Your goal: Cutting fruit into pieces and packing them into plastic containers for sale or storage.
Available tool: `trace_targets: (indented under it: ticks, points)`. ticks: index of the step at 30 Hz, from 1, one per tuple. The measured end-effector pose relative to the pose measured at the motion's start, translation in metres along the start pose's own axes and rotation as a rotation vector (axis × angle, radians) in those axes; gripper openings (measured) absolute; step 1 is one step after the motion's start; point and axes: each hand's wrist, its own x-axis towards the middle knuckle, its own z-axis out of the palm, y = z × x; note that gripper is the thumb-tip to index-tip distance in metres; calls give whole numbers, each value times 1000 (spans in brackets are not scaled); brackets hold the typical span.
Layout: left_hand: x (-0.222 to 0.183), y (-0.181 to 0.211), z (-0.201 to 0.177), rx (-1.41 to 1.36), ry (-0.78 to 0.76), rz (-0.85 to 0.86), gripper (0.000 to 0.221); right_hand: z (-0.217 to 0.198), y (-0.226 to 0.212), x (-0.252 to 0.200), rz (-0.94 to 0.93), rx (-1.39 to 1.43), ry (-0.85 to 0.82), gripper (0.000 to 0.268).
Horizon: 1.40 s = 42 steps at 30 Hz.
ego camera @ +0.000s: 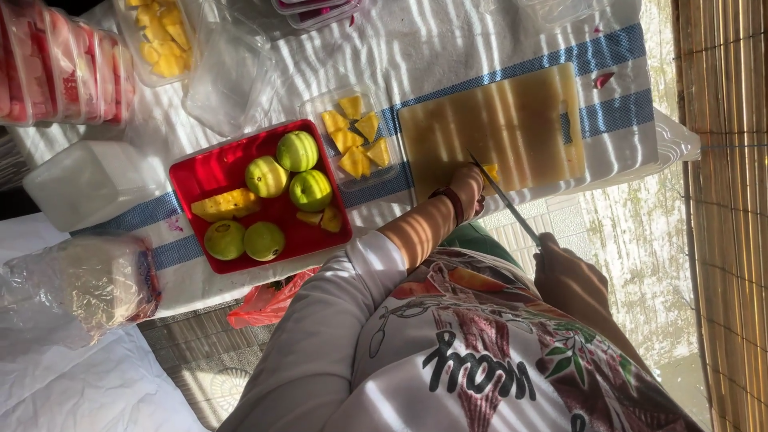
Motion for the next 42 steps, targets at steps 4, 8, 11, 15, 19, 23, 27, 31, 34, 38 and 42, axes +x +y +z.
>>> trace_targets:
  ticks: [4, 8, 11, 15, 19, 23, 27, 31, 34, 38, 42]
  points:
    - [-23, -4, 14, 33, 153, -25, 44, -2, -6, 5, 360, 850, 80, 10]
    - [-50, -9, 8, -109, 280, -62, 40, -4, -12, 12, 831, 1934, 187, 29]
    - [-36, -3, 17, -128, 359, -135, 45, -2, -10, 21, 820, 1970, 165, 32]
    - [-33, 3, 10, -89, 387, -161, 53, -9, -1, 15, 795, 2000, 114, 30]
    - [-57, 7, -4, -244, 300, -112, 56, 5, -10, 26, 787, 2011, 143, 28]
    - [-77, -2, -6, -143, 288, -147, 58, 21, -33, 37, 757, 2024, 174, 27]
    - [6, 13, 45, -175, 330, -142, 60, 27, -50, 47, 740, 2044, 189, 26]
    - [-4, 7, 46, -129, 429, -168, 55, 30, -58, 59, 730, 2056, 229, 24]
    - [-14, 7, 50, -127, 477, -178, 49, 30, -62, 68, 721, 2065, 251, 23]
    - [-4, 11, 63, -147, 575, -218, 46, 26, -61, 81, 710, 2076, 285, 22]
    - [-19, -10, 68, 17, 910, -125, 28, 18, -42, 73, 702, 2085, 303, 21]
